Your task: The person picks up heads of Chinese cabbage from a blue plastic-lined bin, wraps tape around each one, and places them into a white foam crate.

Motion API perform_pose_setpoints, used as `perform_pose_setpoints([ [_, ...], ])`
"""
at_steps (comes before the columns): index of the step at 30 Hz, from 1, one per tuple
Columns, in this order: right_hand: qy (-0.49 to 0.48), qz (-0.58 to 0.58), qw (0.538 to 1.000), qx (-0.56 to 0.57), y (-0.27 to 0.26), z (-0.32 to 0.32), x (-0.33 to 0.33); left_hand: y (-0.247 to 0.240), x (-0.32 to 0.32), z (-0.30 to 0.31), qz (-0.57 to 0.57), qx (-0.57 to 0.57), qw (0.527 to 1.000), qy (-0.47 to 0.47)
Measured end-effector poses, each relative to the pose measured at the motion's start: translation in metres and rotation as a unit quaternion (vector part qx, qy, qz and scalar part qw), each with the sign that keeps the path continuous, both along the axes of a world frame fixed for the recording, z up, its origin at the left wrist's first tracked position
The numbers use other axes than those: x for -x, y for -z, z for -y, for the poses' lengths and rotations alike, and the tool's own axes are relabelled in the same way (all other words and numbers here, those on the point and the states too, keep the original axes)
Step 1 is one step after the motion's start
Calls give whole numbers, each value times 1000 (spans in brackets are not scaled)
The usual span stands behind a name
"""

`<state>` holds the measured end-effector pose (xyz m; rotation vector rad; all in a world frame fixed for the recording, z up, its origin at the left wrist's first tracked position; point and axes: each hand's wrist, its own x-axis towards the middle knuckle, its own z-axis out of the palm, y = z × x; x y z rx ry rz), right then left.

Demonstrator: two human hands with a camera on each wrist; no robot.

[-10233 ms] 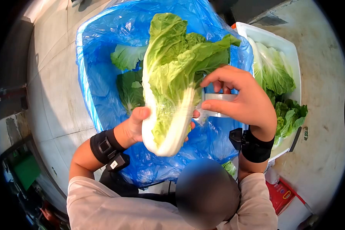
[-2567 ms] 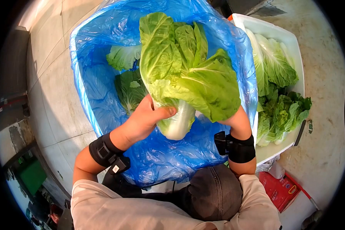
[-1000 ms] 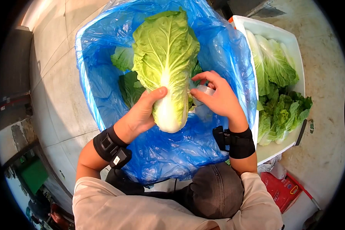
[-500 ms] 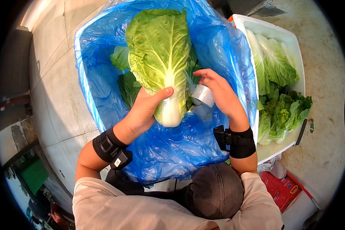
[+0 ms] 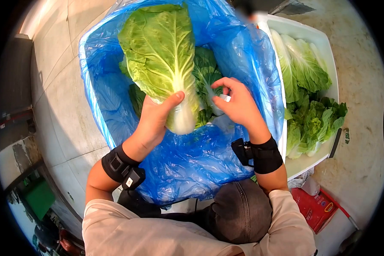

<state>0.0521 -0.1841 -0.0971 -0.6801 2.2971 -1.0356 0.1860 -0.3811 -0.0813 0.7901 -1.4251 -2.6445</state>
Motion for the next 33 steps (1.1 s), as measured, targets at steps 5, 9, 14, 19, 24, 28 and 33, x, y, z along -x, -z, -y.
perform_pose_setpoints([
  [5, -40, -62, 993, -88, 17, 9, -9, -1, 0, -6, 3, -16, 1000, 6],
  [9, -70, -75, 984, -142, 40, 8, -18, 0, 0, -7, -13, 8, 1000, 28],
  [14, -128, -105, 967, -193, 73, 9, -23, 0, 1, -8, -41, 50, 998, 19],
  [19, -53, 201, 978, 25, 80, 19, -8, 13, 0, -8, -53, 110, 993, 9],
  [24, 38, 471, 832, 291, 8, 32, -23, 15, -5, -19, -72, 191, 979, 24],
  [28, -8, 445, 832, 332, 29, 14, -22, 18, -9, -15, -77, 104, 987, 91],
  [33, 12, 495, 817, 297, 31, 11, -11, 17, -7, -3, -68, 167, 973, 144],
])
